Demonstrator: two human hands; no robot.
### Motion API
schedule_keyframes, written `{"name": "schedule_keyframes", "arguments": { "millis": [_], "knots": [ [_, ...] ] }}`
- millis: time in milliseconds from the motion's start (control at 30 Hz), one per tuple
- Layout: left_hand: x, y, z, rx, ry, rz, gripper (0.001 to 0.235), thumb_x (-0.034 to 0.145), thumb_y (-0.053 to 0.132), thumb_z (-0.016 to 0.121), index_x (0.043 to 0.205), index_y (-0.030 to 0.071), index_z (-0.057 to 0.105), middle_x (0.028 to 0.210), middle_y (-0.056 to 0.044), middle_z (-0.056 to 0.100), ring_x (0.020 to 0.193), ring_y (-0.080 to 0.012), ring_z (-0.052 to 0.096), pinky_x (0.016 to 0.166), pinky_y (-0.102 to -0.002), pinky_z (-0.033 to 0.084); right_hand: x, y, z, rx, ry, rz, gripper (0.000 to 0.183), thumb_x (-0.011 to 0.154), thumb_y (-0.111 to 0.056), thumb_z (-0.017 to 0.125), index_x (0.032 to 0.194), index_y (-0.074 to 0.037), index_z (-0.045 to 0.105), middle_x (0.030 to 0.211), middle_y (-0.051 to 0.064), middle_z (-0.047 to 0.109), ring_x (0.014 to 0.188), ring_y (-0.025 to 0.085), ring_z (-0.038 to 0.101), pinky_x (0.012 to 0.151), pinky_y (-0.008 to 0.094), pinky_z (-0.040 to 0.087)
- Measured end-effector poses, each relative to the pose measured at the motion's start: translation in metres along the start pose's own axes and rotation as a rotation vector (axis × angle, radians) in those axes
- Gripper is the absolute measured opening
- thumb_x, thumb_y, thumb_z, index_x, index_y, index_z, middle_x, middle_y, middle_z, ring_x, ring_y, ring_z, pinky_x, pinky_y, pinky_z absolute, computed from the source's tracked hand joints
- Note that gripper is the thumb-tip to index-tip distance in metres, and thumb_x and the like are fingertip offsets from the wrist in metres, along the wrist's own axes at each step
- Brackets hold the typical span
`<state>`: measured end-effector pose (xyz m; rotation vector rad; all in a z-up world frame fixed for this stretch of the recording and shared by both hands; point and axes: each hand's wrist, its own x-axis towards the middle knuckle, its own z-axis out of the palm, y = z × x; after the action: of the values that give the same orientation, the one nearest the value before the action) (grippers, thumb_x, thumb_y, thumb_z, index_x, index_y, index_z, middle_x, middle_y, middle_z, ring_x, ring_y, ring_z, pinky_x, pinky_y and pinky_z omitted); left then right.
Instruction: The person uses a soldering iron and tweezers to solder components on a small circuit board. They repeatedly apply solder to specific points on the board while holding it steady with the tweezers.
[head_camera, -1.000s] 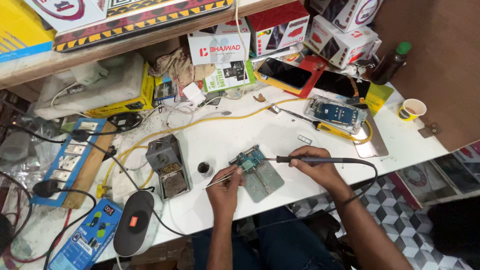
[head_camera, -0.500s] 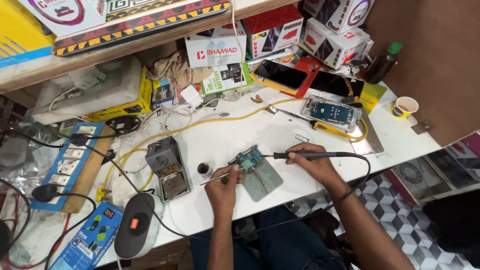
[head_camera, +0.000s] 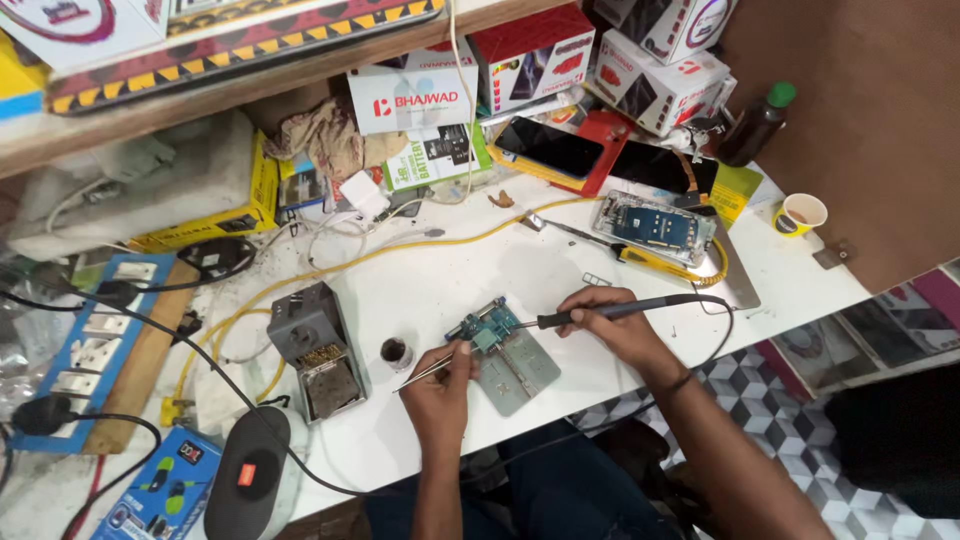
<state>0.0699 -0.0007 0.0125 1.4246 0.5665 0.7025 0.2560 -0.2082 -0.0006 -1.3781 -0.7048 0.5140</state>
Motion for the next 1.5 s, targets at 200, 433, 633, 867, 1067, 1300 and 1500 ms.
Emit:
{"name": "schedule_keyframes", "arguments": {
  "millis": [200, 433, 633, 867, 1067, 1300, 1500],
  "knots": [
    [0.006, 0.003, 0.004, -0.076, -0.007, 0.004, 0.026, 0.092, 0.014, 0.075, 0.104, -0.009, 0.073, 0.077, -0.011, 0.075, 0.065, -0.012, 0.068, 0.061, -0.026, 0.057, 0.0, -0.002, 0.002, 0.016, 0.05, -0.019, 0.021, 0.096, -0.007, 0.064, 0.106, 0.009, 0.072, 0.093, 0.018, 0.077, 0.086, 0.023, 0.074, 0.08, 0.035, 0.062],
    [0.015, 0.003, 0.009, -0.01, -0.017, -0.063, 0.026, 0.092, 0.015, 0.073, 0.102, -0.01, 0.074, 0.075, -0.011, 0.076, 0.064, -0.0119, 0.07, 0.06, -0.025, 0.058, 0.001, -0.01, 0.003, -0.102, 0.066, 0.004, 0.024, 0.095, -0.011, 0.066, 0.107, 0.007, 0.075, 0.09, 0.014, 0.078, 0.083, 0.02, 0.074, 0.078, 0.033, 0.06],
    [0.016, -0.004, 0.009, -0.039, -0.013, -0.07, 0.026, 0.092, 0.014, 0.074, 0.1, -0.011, 0.073, 0.073, -0.011, 0.074, 0.062, -0.0118, 0.068, 0.06, -0.024, 0.056, 0.0, -0.015, 0.006, -0.194, 0.053, 0.02, 0.022, 0.093, -0.012, 0.068, 0.103, 0.005, 0.077, 0.083, 0.012, 0.078, 0.079, 0.019, 0.073, 0.076, 0.031, 0.059],
    [0.012, 0.0, 0.007, 0.011, -0.02, -0.048, 0.026, 0.093, 0.016, 0.074, 0.1, -0.01, 0.074, 0.07, -0.009, 0.072, 0.061, -0.011, 0.066, 0.057, -0.024, 0.055, -0.002, -0.015, 0.009, -0.182, 0.068, 0.038, 0.022, 0.092, -0.012, 0.069, 0.102, 0.005, 0.078, 0.081, 0.012, 0.077, 0.079, 0.018, 0.073, 0.077, 0.031, 0.058],
    [0.01, 0.005, 0.008, 0.007, -0.031, -0.031, 0.026, 0.093, 0.017, 0.074, 0.099, -0.008, 0.076, 0.07, -0.008, 0.073, 0.061, -0.0103, 0.065, 0.058, -0.025, 0.055, -0.004, -0.016, 0.009, -0.196, 0.062, 0.015, 0.022, 0.091, -0.012, 0.068, 0.103, 0.005, 0.077, 0.082, 0.011, 0.078, 0.08, 0.017, 0.073, 0.077, 0.03, 0.058],
    [0.011, 0.005, 0.007, 0.048, -0.029, -0.011, 0.025, 0.093, 0.018, 0.074, 0.098, -0.007, 0.076, 0.069, -0.008, 0.073, 0.06, -0.0102, 0.065, 0.058, -0.024, 0.055, -0.004, -0.015, 0.009, -0.195, 0.059, 0.027, 0.021, 0.09, -0.009, 0.068, 0.102, 0.005, 0.077, 0.084, 0.011, 0.078, 0.081, 0.018, 0.073, 0.077, 0.031, 0.059],
    [0.01, 0.007, 0.007, 0.049, -0.028, -0.011, 0.024, 0.093, 0.017, 0.074, 0.098, -0.006, 0.077, 0.069, -0.008, 0.073, 0.061, -0.0099, 0.066, 0.058, -0.024, 0.055, -0.006, -0.016, 0.007, -0.165, -0.015, -0.028, 0.022, 0.088, -0.008, 0.067, 0.105, 0.004, 0.075, 0.092, 0.012, 0.076, 0.086, 0.018, 0.072, 0.079, 0.032, 0.059]
  ]
}}
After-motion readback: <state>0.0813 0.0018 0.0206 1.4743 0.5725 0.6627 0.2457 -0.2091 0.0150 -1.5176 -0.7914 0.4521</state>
